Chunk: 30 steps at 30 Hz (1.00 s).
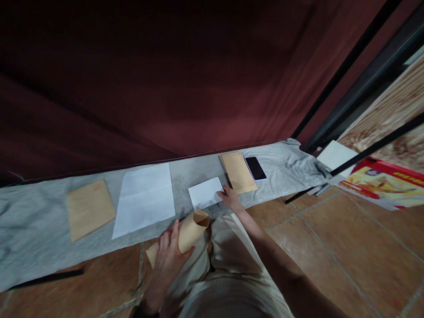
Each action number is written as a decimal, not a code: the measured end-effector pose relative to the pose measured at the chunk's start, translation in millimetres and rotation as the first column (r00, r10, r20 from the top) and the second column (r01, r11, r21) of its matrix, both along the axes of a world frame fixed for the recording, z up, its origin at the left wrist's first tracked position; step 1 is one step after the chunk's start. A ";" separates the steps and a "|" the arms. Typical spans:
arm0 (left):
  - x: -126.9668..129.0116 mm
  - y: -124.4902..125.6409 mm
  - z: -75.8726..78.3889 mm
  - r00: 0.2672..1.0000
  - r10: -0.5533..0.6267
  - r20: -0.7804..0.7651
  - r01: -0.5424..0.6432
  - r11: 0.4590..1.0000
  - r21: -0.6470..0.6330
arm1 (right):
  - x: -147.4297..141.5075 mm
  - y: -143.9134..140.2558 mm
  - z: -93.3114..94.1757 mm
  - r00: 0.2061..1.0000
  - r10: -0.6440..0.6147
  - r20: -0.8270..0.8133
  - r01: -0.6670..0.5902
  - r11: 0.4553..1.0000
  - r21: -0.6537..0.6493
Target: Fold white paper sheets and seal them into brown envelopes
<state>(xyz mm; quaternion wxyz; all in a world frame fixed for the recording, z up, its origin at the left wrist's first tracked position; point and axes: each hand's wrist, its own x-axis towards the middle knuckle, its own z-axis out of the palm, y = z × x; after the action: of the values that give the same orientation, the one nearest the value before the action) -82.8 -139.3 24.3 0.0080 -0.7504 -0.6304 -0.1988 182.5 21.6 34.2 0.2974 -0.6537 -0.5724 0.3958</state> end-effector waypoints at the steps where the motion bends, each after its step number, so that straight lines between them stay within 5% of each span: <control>1: -1.6 -0.4 -0.5 1.000 0.007 -0.011 -0.007 1.000 0.004 | 1.7 -4.2 0.5 0.999 -0.009 -0.038 0.010 1.000 0.008; 8: -5.8 -2.7 -5.3 0.998 0.062 -0.024 -0.061 0.998 0.014 | 23.7 -51.2 21.5 0.861 -0.014 -0.508 0.092 0.988 0.128; 16: 1.3 -2.4 -5.0 0.996 0.062 -0.068 -0.059 0.997 0.047 | 49.9 -87.4 48.6 0.966 0.194 -0.173 -0.157 0.965 0.209; 22: 3.2 -6.3 -5.3 0.994 0.048 -0.100 -0.046 0.999 0.026 | 62.4 -86.1 66.8 0.925 0.376 -0.045 -0.355 0.903 0.243; 30: 4.2 -6.8 -5.7 0.991 0.053 -0.119 -0.049 0.998 0.035 | 71.5 -83.0 62.3 0.897 0.440 0.030 -0.435 0.870 0.233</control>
<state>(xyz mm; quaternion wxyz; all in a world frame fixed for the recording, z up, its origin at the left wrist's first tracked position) -78.6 -146.1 18.7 0.0631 -0.7443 -0.6445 -0.1631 254.0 -61.4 96.6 0.2820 -0.4627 -0.7443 0.3904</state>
